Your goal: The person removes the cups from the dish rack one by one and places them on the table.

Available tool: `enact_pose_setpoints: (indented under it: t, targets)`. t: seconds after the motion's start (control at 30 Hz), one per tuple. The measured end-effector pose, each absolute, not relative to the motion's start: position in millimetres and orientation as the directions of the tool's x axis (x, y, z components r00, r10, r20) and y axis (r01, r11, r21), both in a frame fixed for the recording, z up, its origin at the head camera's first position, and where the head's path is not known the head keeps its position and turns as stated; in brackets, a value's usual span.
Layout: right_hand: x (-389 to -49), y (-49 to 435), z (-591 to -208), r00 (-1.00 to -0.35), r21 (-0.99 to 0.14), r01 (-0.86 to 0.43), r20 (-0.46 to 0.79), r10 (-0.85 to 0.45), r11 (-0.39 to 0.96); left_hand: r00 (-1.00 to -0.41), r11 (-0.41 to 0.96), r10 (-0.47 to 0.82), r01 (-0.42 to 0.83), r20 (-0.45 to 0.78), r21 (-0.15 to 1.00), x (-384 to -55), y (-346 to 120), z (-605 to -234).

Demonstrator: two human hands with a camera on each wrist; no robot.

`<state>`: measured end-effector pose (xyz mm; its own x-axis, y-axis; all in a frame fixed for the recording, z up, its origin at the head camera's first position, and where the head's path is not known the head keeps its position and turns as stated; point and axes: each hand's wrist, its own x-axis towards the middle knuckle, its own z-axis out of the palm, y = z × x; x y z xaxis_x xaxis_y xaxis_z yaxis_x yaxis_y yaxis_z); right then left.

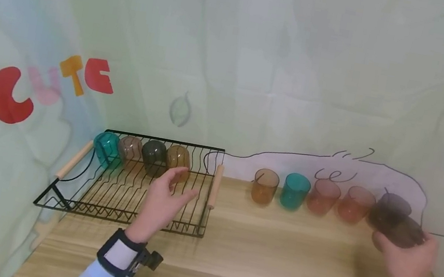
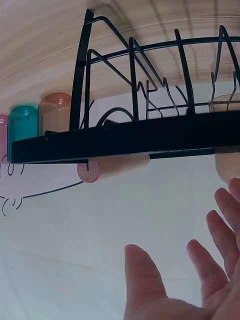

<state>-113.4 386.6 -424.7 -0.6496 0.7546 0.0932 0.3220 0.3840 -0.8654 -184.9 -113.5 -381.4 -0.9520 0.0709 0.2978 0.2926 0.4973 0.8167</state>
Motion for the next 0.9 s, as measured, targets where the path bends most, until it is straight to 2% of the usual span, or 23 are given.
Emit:
enact_pose_setpoints:
  t: [0.27,0.9]
  targets:
    - [-120.5,405.5,-434.4,-0.643,-0.844,0.407,0.007,0.766,0.350,-0.952,0.534,0.073,0.290,0.299,0.794,-183.9,-114.2,-381.0]
    - [-123.1,429.3,-449.8,-0.642,-0.812,0.438,0.018,0.767,0.386,-0.953,0.526,0.091,0.293,0.289,0.799,-183.2,-117.7,-381.3]
